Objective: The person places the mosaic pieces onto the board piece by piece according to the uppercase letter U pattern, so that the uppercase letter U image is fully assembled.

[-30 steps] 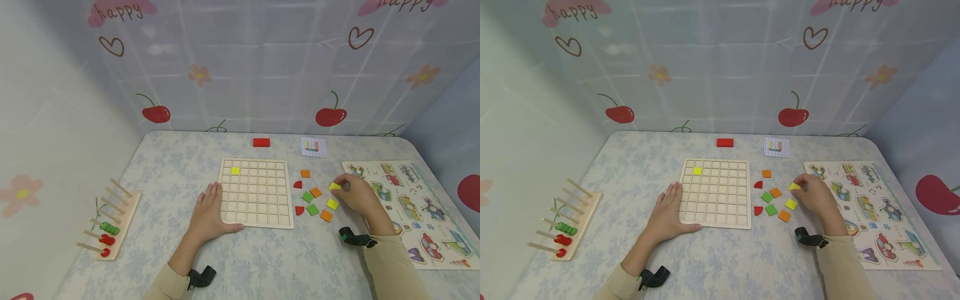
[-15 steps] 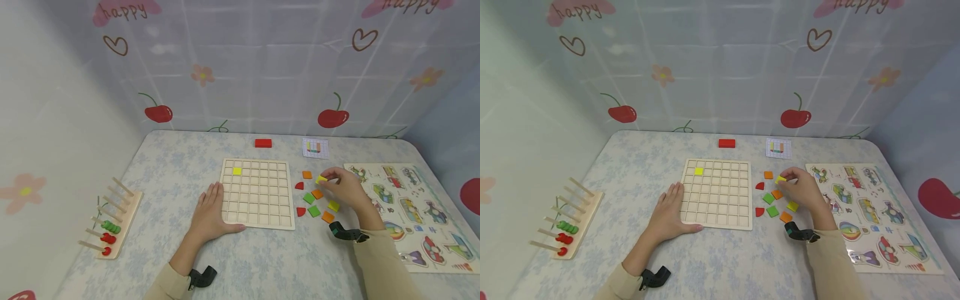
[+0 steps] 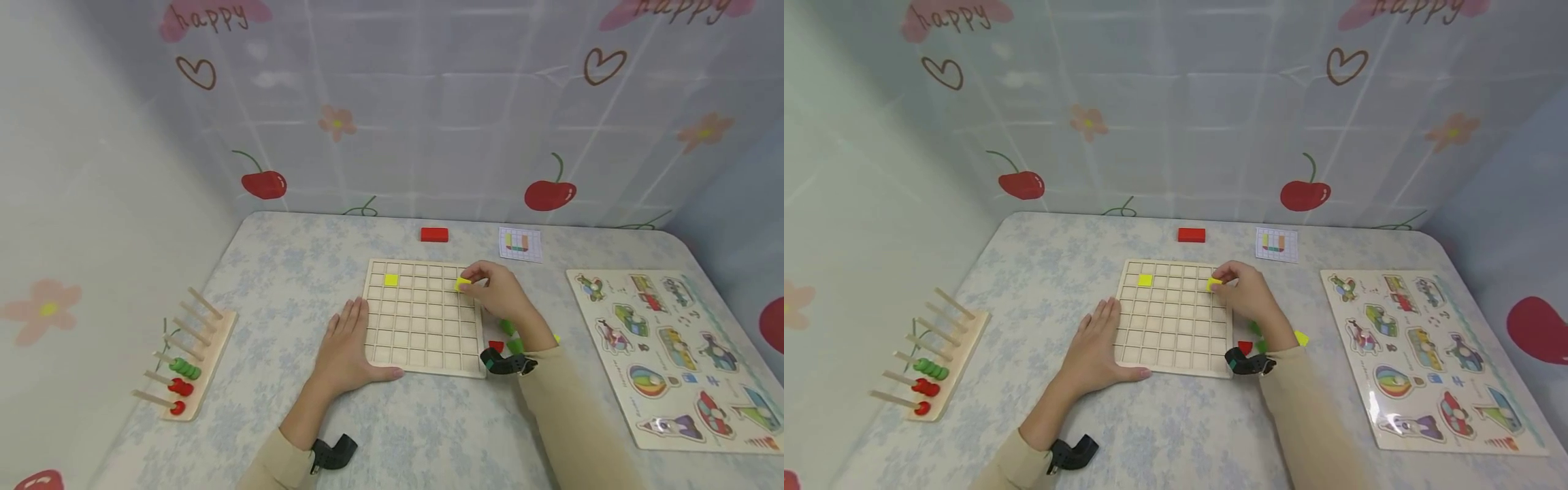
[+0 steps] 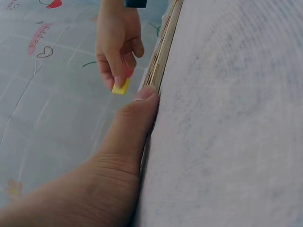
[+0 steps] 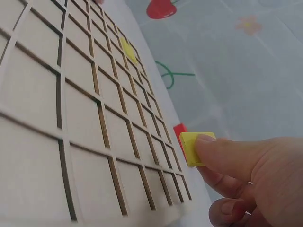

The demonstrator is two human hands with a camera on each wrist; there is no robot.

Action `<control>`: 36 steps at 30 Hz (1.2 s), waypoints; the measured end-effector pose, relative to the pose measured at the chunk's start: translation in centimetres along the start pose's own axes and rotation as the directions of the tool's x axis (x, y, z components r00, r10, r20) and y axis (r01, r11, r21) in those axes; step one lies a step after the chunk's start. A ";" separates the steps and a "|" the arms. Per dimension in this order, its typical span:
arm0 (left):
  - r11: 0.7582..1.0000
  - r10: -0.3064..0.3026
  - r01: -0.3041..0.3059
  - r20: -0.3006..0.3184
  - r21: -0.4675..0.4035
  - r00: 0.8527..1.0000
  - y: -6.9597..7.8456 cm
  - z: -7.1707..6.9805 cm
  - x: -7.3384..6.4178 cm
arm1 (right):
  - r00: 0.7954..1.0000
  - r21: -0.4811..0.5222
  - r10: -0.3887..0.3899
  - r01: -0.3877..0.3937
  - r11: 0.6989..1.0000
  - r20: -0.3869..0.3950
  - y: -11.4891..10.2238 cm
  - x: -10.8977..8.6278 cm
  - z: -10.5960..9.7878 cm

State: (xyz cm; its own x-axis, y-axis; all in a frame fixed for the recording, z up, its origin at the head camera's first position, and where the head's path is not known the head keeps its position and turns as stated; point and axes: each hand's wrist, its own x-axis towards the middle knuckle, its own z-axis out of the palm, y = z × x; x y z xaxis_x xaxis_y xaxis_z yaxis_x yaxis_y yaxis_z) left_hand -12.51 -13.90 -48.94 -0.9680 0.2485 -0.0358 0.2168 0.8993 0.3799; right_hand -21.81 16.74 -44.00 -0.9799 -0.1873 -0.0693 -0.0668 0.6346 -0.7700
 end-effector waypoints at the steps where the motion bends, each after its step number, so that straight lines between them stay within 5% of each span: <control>1: 1.000 0.001 -0.001 0.000 -0.001 1.000 0.0 0.0 0.0 | 1.000 0.014 -0.004 0.004 1.000 0.009 -0.4 0.2 0.4; 22: 0.999 0.032 -0.032 -0.042 0.008 0.999 0.0 -0.1 -0.1 | 0.990 0.020 -0.085 0.084 0.996 0.108 -6.1 3.2 8.5; 36: 1.000 0.026 -0.026 -0.022 0.014 0.999 0.0 -0.3 -0.1 | 0.991 -0.126 -0.107 0.117 0.985 0.086 -7.1 3.4 10.1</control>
State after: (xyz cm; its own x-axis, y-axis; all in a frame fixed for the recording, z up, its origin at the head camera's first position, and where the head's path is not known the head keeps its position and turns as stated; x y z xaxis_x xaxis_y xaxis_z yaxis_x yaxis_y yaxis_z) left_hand -12.48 -14.01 -48.68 -0.9645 0.2641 -0.0050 0.2439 0.8976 0.3673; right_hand -22.75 3.99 -45.14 -0.9472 -0.3179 -0.0411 -0.2043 0.6974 -0.6870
